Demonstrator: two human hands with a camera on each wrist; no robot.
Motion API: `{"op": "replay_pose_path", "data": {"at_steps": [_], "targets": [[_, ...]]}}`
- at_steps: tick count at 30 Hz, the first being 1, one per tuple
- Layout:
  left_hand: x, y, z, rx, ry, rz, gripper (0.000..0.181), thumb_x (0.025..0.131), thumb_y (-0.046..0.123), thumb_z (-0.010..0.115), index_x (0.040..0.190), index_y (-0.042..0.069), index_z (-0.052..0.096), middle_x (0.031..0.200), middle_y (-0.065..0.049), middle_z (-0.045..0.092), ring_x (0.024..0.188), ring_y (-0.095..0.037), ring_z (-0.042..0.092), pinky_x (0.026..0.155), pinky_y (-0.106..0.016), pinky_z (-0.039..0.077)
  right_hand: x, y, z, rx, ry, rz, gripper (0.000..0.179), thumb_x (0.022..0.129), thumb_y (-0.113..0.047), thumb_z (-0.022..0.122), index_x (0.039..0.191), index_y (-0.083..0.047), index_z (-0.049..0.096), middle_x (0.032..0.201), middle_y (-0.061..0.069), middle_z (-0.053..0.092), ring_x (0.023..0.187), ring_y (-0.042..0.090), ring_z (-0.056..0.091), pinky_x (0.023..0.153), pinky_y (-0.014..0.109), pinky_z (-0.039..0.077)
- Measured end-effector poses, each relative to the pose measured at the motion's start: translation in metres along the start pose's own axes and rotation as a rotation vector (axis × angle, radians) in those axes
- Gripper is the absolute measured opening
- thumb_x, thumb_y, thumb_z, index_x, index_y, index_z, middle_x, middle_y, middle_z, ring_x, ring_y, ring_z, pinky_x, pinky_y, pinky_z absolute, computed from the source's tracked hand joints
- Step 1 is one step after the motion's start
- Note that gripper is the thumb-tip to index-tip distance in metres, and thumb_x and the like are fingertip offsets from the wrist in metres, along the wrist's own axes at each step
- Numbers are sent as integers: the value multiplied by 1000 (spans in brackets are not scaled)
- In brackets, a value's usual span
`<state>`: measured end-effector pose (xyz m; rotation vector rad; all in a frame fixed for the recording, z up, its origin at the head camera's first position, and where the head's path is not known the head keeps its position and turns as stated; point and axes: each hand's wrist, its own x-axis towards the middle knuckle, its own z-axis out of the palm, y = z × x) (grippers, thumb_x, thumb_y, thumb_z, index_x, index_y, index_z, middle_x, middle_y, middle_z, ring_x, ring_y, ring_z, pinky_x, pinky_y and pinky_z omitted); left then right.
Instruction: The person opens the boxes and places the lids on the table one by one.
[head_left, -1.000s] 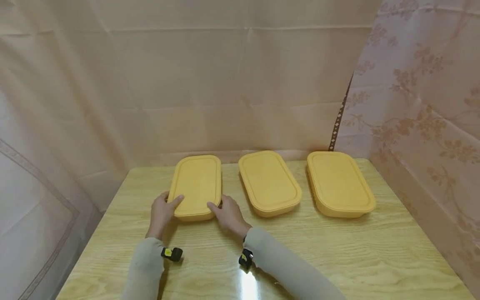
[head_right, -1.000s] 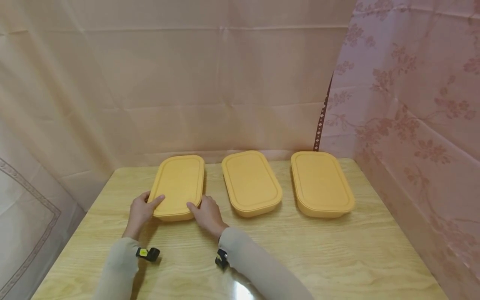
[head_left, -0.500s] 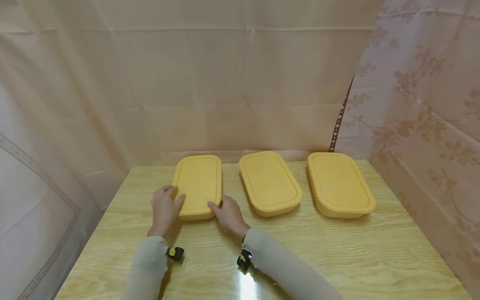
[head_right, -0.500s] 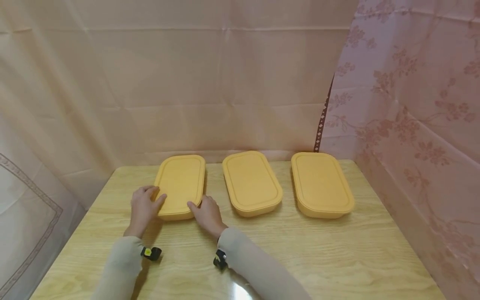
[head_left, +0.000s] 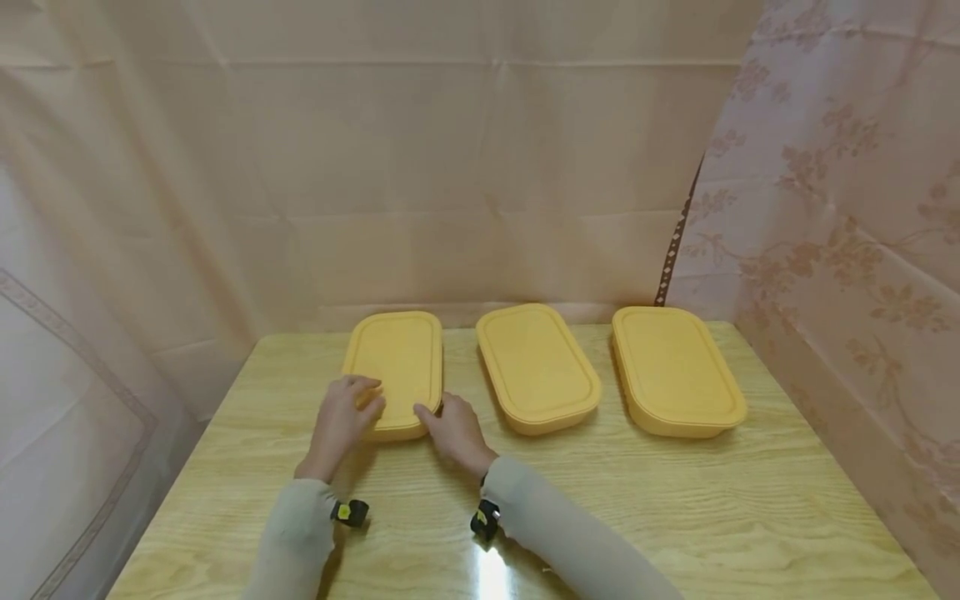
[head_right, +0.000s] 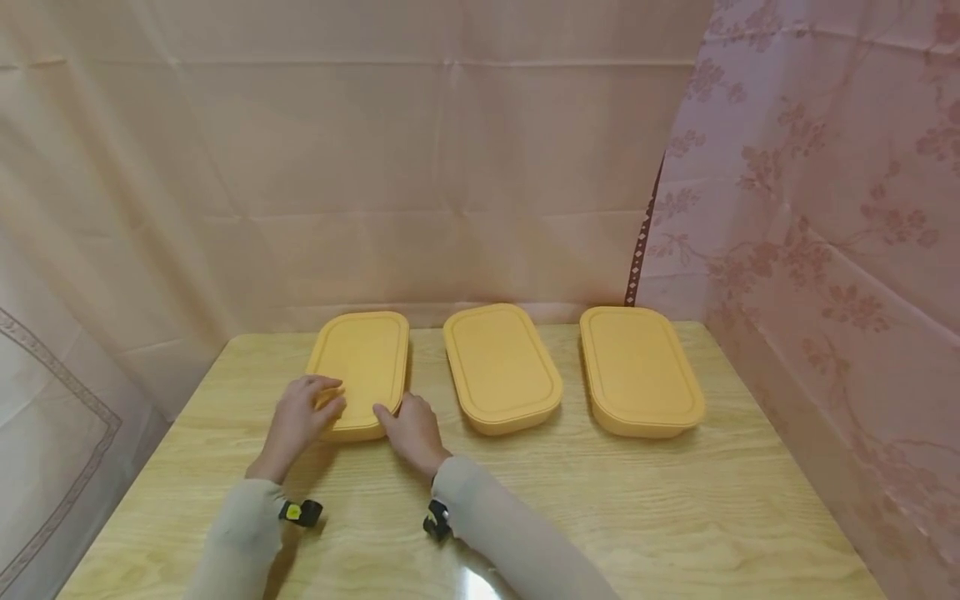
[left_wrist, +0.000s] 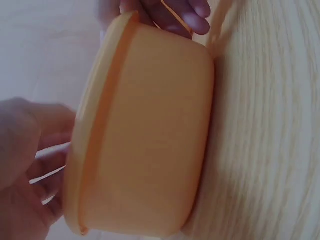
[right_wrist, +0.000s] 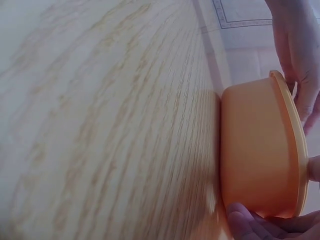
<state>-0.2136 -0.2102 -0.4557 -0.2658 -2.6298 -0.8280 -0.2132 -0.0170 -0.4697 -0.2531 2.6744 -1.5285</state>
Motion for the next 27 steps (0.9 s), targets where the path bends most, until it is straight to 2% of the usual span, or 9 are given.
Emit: {"op": "replay_pose_path", "data": {"at_steps": [6,9,15,20,27], "targets": [[-4,8,-6,2,-184,13,37,90,23,70,119,1,66,123,-20,63,117,-40,55,98,-58,44,1,0,3,11,0,-13,33,95,-37,60,98,-5,66,79,1,63,67,9,51,61,25,46],[-7,10,-8,3,-239,17,41,89,28,71,120,2,65,126,-19,62,119,-38,53,101,-57,43,1,0,3,20,1,-20,32,96,-36,60,97,-5,66,76,-1,60,64,9,50,59,24,44],[-9,10,-9,33,-291,42,42,83,33,76,112,4,69,127,-16,61,122,-38,50,102,-57,43,1,1,4,36,-2,-32,32,97,-35,59,97,-4,65,77,1,60,63,9,50,57,22,43],[-9,14,-9,45,-293,65,36,78,27,80,105,4,71,124,-15,63,119,-37,51,100,-55,44,1,2,6,39,5,-30,33,97,-35,58,96,-3,65,79,2,62,64,8,51,57,21,43],[-9,19,-9,134,-308,124,31,78,19,81,102,4,71,122,-12,65,114,-33,55,97,-50,48,1,5,6,24,-1,-18,34,97,-37,58,98,-4,66,81,3,64,66,9,53,60,23,46]]}}
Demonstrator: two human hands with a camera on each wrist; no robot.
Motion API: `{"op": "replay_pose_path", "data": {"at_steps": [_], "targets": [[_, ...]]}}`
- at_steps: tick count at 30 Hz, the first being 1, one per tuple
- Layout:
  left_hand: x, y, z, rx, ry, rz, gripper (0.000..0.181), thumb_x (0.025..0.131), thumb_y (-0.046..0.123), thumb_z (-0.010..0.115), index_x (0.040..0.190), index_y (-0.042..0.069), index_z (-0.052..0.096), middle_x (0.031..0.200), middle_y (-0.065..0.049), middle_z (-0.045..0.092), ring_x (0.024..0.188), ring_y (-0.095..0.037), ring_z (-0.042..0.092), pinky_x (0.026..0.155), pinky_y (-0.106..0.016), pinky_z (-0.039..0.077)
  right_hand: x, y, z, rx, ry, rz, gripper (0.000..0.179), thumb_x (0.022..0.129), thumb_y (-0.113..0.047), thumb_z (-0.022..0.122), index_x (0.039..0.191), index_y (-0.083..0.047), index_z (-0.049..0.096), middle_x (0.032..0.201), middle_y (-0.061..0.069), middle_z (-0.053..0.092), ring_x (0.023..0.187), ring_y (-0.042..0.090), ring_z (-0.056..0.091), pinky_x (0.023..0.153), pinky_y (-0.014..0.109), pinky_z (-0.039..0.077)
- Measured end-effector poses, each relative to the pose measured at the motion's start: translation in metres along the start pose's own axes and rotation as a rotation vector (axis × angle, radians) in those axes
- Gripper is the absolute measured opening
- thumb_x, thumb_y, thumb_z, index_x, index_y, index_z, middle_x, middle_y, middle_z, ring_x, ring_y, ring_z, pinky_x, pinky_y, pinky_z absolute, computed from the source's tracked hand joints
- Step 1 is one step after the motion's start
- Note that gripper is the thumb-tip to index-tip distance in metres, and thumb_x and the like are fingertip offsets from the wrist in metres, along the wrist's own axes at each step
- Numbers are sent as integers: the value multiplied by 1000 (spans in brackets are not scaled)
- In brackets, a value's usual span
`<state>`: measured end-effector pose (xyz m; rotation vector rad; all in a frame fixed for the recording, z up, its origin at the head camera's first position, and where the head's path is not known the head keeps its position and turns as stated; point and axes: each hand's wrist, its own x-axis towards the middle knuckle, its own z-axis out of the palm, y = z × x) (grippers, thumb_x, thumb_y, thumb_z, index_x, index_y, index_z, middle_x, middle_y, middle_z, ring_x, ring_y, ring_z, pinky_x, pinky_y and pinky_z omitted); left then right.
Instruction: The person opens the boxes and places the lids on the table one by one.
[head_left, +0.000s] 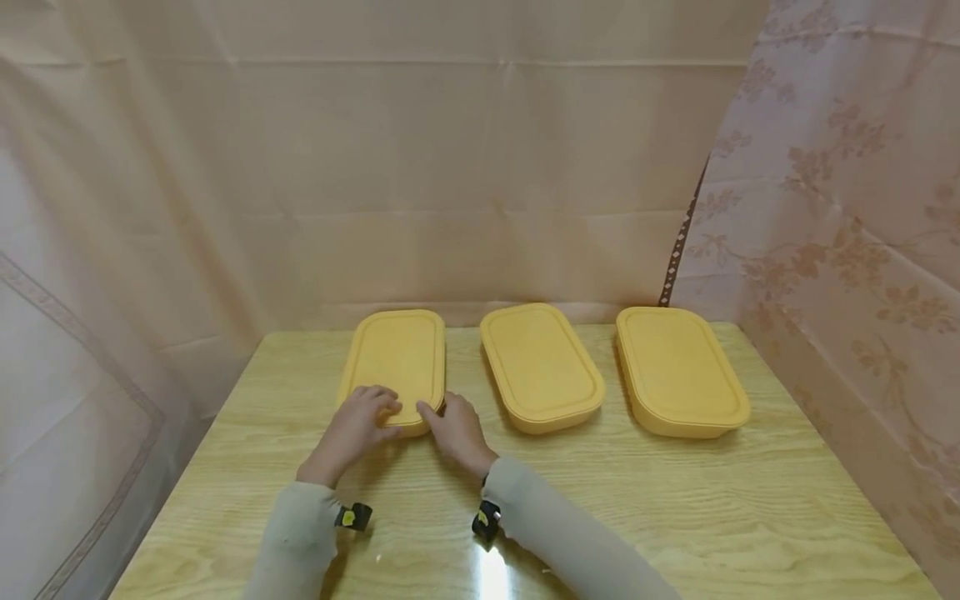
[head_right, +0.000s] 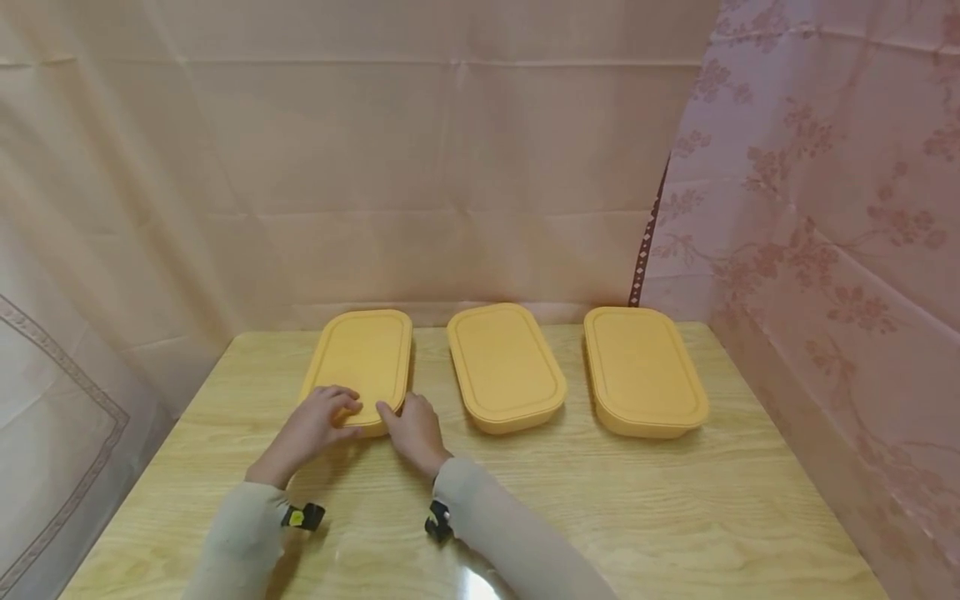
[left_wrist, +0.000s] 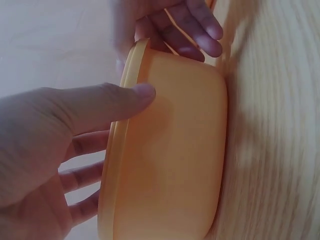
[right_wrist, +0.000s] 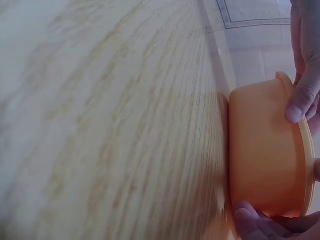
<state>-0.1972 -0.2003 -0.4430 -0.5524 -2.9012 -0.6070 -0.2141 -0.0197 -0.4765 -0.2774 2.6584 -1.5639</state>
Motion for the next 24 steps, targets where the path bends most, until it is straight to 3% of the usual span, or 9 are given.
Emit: {"op": "replay_pose_path", "data": {"at_steps": [7,12,18,24], "targets": [[1,4,0,48,48,86,35,79,22,81,110,10,70,118,-10,65,111,-31,56,95,-49,49,1,1,-3,-33,21,31,39,96,-43,57,103,-5,65,94,7,61,82,16,55,74,33,49],[0,5,3,60,87,133,27,78,22,81,101,13,71,113,-8,65,108,-31,57,91,-50,50,0,0,-2,34,28,18,38,96,-39,59,110,-4,65,102,12,60,92,20,56,80,37,50],[-2,7,2,75,84,147,23,77,17,82,96,12,69,112,-9,66,107,-31,59,90,-51,51,-1,1,-2,96,-2,27,40,96,-39,59,117,-5,63,108,13,59,96,21,57,80,35,51],[-3,11,2,126,62,135,22,79,17,80,97,11,70,106,-6,65,101,-27,59,85,-46,52,0,4,-4,157,2,28,38,93,-34,65,116,-3,65,102,11,58,86,15,55,69,24,47]]}}
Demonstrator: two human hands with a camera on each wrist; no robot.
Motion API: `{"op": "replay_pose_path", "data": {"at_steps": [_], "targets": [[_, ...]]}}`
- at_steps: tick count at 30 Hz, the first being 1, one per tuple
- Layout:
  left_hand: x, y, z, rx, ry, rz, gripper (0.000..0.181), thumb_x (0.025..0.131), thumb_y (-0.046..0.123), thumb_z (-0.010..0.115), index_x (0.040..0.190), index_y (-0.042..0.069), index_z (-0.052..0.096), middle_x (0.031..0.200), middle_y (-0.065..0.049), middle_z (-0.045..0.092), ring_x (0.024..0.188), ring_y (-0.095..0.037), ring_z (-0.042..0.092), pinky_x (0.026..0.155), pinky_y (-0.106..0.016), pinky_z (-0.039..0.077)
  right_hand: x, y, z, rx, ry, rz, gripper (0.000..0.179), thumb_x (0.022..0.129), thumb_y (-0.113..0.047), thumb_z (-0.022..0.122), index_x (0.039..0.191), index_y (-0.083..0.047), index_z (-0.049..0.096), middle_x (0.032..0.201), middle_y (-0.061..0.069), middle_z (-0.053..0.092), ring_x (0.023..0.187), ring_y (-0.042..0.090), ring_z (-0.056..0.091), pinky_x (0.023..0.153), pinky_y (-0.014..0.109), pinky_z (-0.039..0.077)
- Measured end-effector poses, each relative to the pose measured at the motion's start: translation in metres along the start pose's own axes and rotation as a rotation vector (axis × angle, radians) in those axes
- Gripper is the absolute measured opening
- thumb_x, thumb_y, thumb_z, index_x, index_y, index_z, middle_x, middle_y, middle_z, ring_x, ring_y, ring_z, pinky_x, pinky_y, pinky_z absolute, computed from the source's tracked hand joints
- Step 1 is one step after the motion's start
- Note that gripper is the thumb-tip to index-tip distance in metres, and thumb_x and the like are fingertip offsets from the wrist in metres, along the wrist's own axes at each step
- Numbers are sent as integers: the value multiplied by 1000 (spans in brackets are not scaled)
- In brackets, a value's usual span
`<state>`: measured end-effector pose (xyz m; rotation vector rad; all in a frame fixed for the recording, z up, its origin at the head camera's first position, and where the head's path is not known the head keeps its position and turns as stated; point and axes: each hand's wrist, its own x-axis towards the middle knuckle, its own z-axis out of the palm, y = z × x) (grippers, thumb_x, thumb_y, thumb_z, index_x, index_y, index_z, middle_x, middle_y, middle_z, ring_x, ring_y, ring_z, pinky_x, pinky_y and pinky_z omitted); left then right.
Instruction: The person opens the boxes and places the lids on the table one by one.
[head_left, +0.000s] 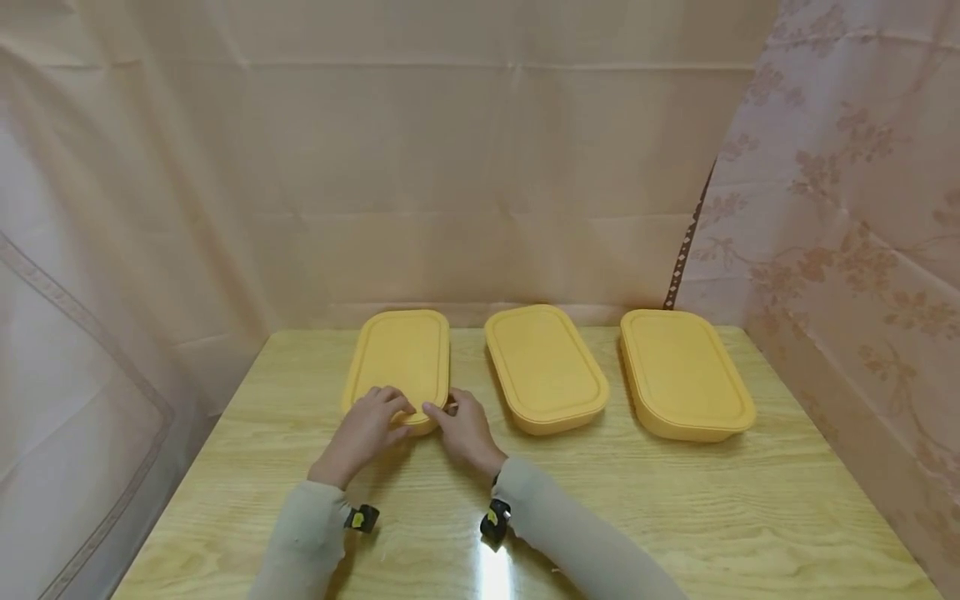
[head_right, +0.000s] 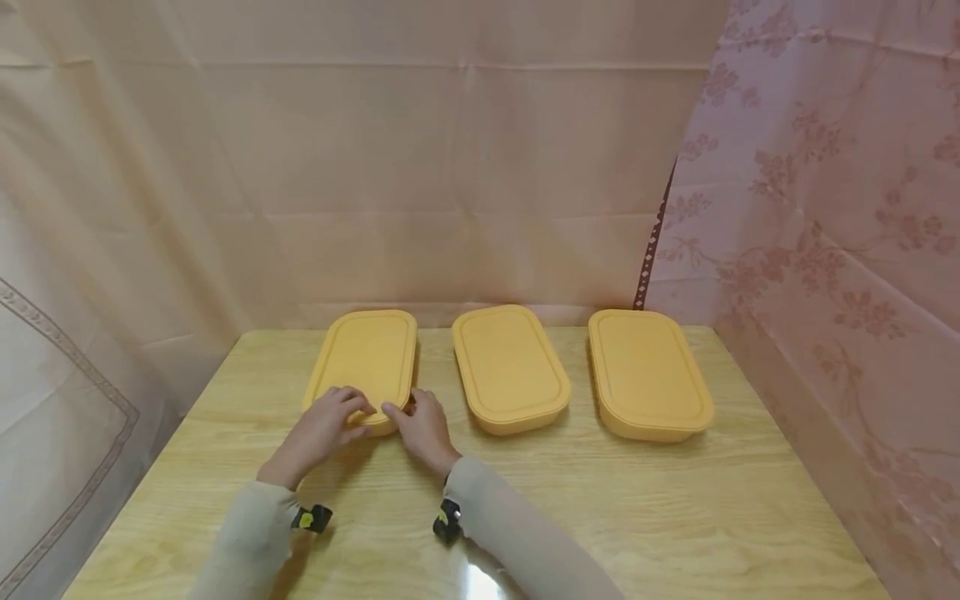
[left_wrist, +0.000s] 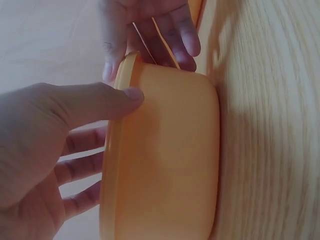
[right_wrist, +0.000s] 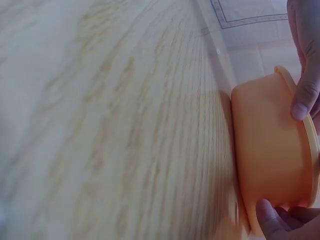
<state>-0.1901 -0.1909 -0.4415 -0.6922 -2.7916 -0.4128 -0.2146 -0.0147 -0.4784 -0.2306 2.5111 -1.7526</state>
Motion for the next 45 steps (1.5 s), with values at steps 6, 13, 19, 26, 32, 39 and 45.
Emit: {"op": "replay_pose_path", "data": {"at_steps": [6,13,19,26,32,39,45], "targets": [[0,7,-2,67,9,22,23,77,15,82,97,10,71,96,-3,65,90,-23,61,74,-39,52,0,0,-4,15,3,10,41,92,-29,68,118,1,63,101,12,59,85,14,56,65,19,45],[1,9,0,121,43,57,21,76,14,83,93,10,71,90,-1,64,83,-20,59,69,-35,52,0,2,-7,-1,2,-20,45,90,-28,70,124,2,61,111,16,59,94,22,62,74,25,51],[-1,5,3,126,75,87,21,75,13,83,92,11,71,90,0,64,80,-17,58,67,-31,51,0,3,-10,-21,-14,-30,53,87,-28,74,128,1,59,113,16,61,97,24,64,77,29,53],[-1,2,4,105,122,129,21,74,10,83,92,11,72,91,1,66,81,-17,59,67,-31,52,0,2,-12,-17,-32,-18,55,82,-26,79,128,-3,60,116,13,62,98,23,63,76,28,54],[-1,3,3,104,141,138,22,73,10,83,93,9,73,91,1,66,82,-16,60,69,-30,54,1,4,-12,-23,-29,-32,57,80,-24,81,128,-1,59,113,14,63,99,26,65,76,29,55],[0,1,-3,89,153,137,20,77,9,81,96,9,74,93,0,67,85,-17,61,71,-32,55,1,8,-12,18,-23,-27,58,82,-22,79,130,3,56,112,15,64,99,28,66,78,31,57],[0,-2,-10,84,203,123,21,79,11,80,98,9,74,95,-2,68,86,-18,62,71,-33,56,0,6,-15,34,-32,-48,51,90,-24,70,128,7,56,106,17,67,94,26,67,74,31,56]]}}
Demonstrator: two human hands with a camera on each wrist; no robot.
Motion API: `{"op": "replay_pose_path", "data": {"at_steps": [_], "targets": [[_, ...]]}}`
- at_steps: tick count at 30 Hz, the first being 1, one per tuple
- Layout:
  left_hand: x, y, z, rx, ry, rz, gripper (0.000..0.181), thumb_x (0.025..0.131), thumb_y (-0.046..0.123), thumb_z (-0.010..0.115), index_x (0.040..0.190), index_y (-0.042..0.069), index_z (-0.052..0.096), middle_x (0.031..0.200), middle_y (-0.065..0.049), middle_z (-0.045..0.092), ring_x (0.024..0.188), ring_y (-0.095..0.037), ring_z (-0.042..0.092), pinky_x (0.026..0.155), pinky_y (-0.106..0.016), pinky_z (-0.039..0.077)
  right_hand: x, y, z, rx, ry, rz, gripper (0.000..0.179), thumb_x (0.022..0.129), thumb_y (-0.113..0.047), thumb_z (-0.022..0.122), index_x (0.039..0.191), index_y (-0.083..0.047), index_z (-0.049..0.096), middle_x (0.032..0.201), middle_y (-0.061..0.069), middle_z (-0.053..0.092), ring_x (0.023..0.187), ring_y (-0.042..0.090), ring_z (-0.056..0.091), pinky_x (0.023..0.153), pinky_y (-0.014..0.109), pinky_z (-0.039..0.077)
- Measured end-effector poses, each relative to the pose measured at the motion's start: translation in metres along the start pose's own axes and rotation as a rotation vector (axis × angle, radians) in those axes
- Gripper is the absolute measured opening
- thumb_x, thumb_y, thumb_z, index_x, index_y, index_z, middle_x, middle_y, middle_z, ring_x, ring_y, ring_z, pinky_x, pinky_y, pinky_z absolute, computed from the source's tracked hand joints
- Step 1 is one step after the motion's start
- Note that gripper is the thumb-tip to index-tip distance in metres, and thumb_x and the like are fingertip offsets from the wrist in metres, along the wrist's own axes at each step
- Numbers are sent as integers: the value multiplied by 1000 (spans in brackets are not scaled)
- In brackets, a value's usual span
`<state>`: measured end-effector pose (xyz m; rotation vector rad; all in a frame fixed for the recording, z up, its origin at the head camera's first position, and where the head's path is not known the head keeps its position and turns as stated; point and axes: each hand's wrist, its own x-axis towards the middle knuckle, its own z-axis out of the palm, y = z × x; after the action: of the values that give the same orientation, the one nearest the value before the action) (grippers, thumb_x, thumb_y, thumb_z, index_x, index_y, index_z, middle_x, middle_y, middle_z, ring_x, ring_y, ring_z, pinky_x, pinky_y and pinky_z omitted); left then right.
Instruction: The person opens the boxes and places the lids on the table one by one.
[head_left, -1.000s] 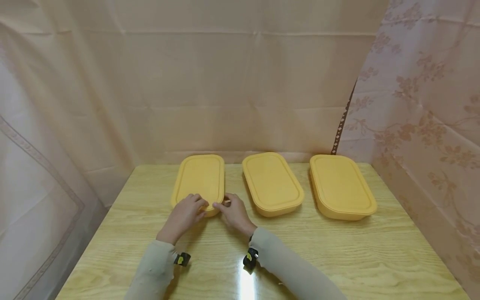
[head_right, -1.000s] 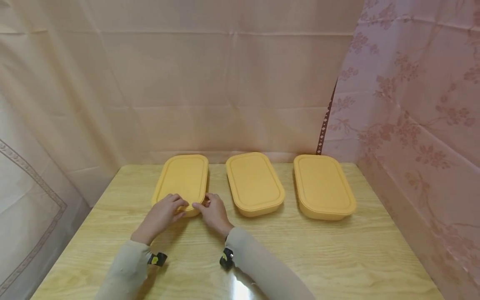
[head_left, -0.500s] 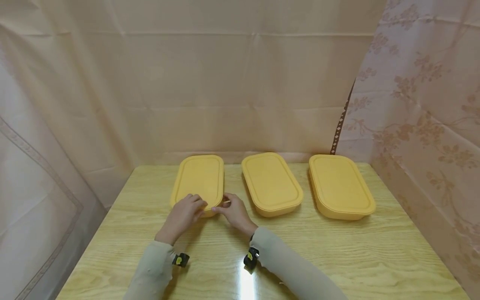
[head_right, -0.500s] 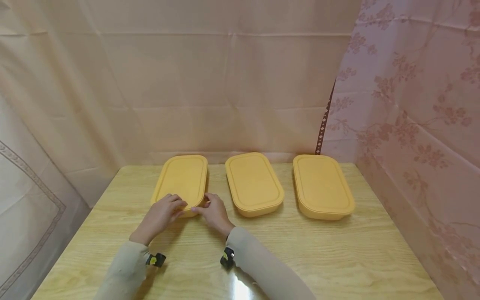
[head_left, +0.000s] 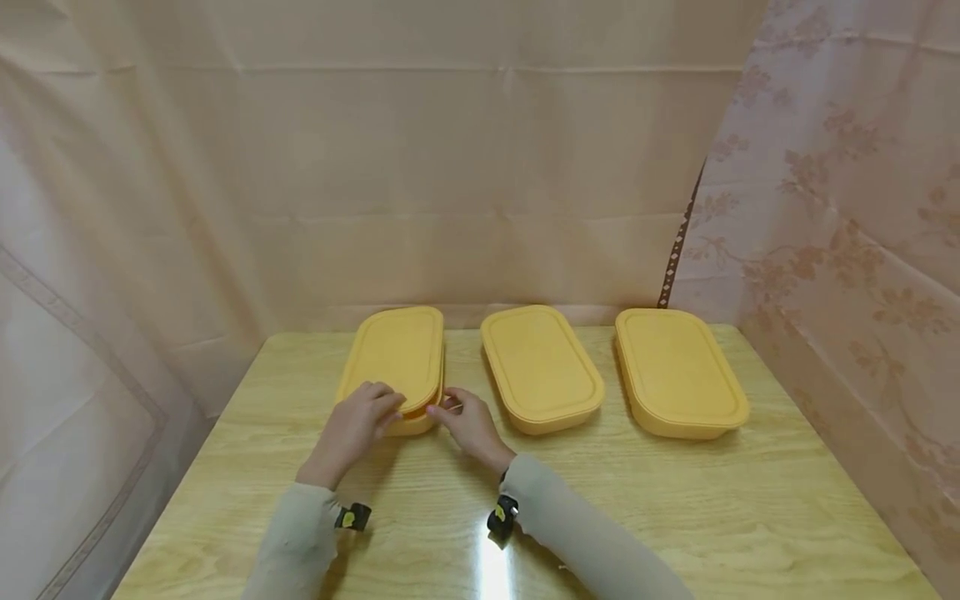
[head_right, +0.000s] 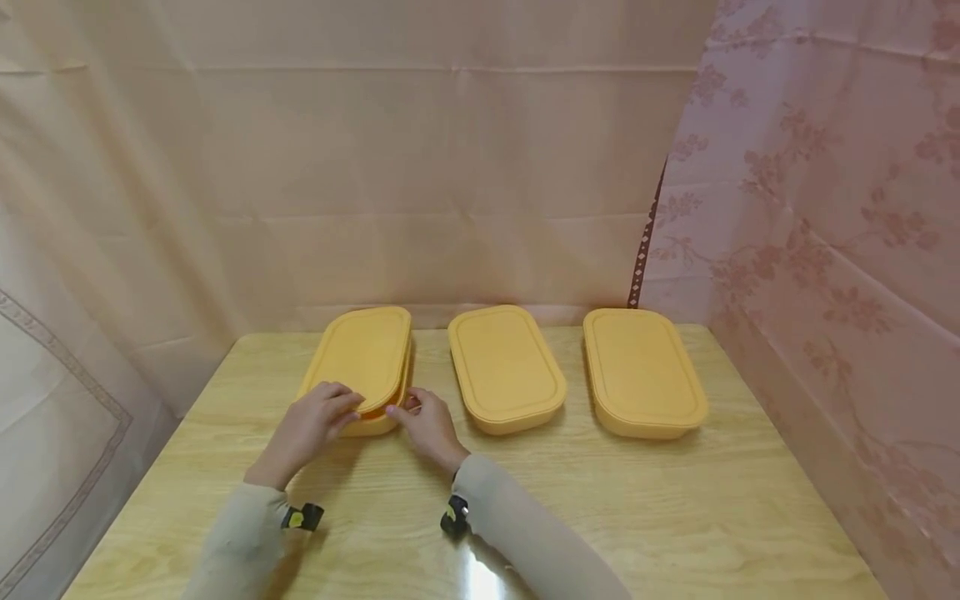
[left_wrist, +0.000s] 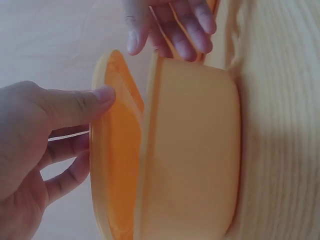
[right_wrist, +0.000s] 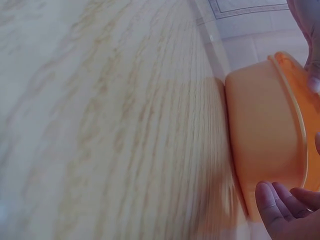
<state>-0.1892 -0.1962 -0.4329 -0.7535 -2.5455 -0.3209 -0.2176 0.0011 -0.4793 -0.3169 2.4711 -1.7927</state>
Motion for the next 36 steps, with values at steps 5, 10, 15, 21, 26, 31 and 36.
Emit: {"op": "replay_pose_path", "data": {"at_steps": [5,10,15,21,26,31,36], "targets": [[-2,0,-5,39,42,-4,22,80,11,79,101,6,73,94,-5,68,83,-19,64,69,-32,57,1,-2,1,3,-3,6,47,94,-26,65,126,6,58,103,16,67,89,22,66,68,25,55],[-4,1,-8,81,101,19,25,79,10,80,101,5,71,93,-7,67,80,-21,65,65,-32,57,2,-2,3,12,-3,13,43,94,-25,65,124,6,59,102,15,67,84,18,65,64,23,54],[-8,-1,-8,80,157,22,26,77,9,81,99,5,69,91,-8,66,79,-23,65,64,-34,57,1,-3,4,43,-7,33,45,95,-22,64,127,8,57,104,17,66,85,20,65,63,27,57],[-10,-2,-11,74,203,3,26,77,8,81,99,4,69,91,-10,66,80,-25,65,63,-37,57,2,-4,3,43,-18,48,49,95,-20,63,132,10,52,107,19,64,91,25,67,64,26,56],[-8,-2,-14,70,227,-5,26,78,6,80,101,3,69,94,-12,67,83,-28,66,66,-39,57,5,-4,3,43,-19,52,46,95,-17,63,131,9,53,106,18,64,89,23,66,64,25,55],[-9,-4,-15,58,239,-25,26,80,5,77,103,1,68,95,-14,68,84,-29,66,69,-41,57,7,-5,4,46,-30,53,44,95,-18,64,130,7,55,106,17,63,91,24,67,65,26,56],[-11,-7,-15,42,259,-48,27,80,4,76,105,0,67,94,-15,68,84,-31,66,69,-44,57,8,-5,4,29,-45,69,44,96,-20,62,131,5,54,109,16,63,93,24,66,68,25,55]]}}
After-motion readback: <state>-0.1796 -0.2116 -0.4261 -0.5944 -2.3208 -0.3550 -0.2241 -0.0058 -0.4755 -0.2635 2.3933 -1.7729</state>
